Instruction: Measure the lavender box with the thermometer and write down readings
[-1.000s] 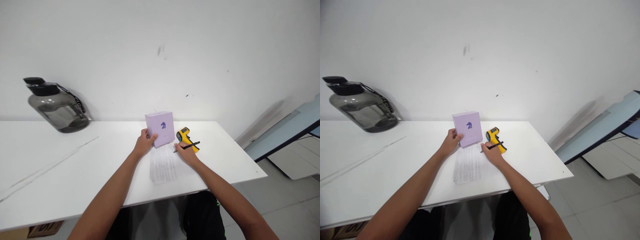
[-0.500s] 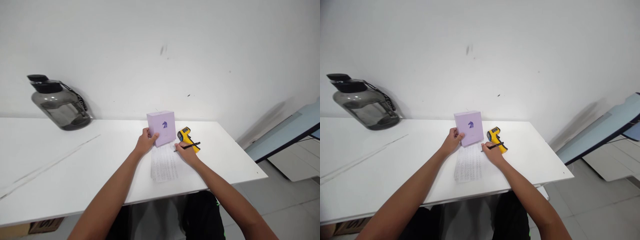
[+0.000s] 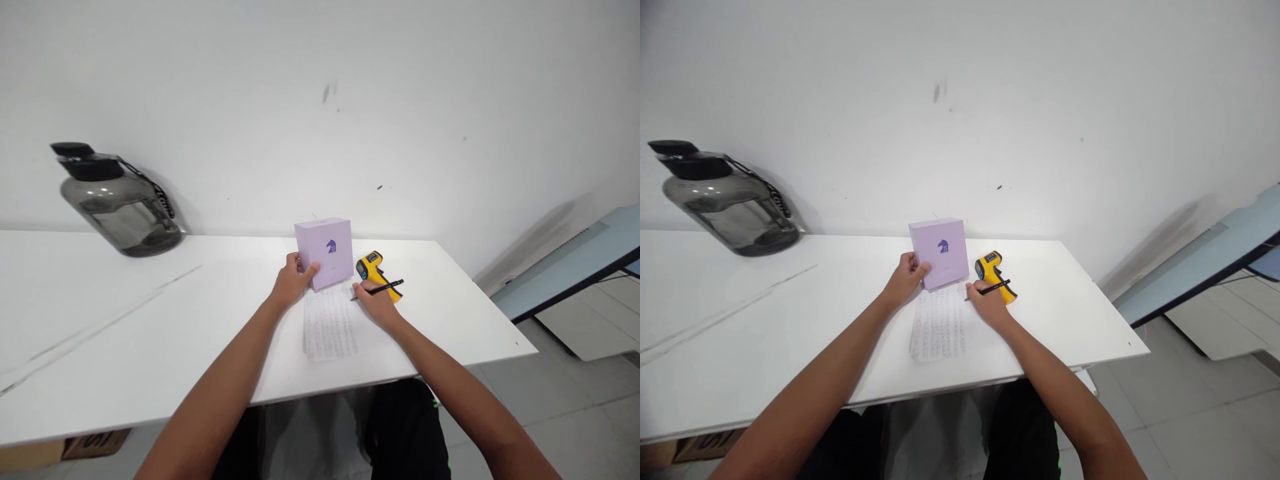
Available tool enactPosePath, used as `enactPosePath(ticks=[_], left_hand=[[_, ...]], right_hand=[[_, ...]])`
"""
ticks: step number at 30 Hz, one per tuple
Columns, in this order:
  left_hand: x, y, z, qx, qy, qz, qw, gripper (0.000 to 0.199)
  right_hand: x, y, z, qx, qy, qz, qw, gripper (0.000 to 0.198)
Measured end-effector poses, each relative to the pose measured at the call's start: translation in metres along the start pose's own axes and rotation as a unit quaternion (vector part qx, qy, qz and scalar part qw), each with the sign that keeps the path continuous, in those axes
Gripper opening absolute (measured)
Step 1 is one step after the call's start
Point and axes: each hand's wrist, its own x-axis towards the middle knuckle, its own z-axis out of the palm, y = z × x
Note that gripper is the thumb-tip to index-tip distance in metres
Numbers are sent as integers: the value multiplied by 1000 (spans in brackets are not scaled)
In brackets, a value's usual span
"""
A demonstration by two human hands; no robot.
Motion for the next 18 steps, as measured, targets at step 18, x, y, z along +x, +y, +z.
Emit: enactPosePath(ticks=[18], left_hand=[[1, -1, 0, -3, -1, 2, 1000, 73]], right_hand=[[-1, -2, 0, 7, 6, -10, 1000, 41]])
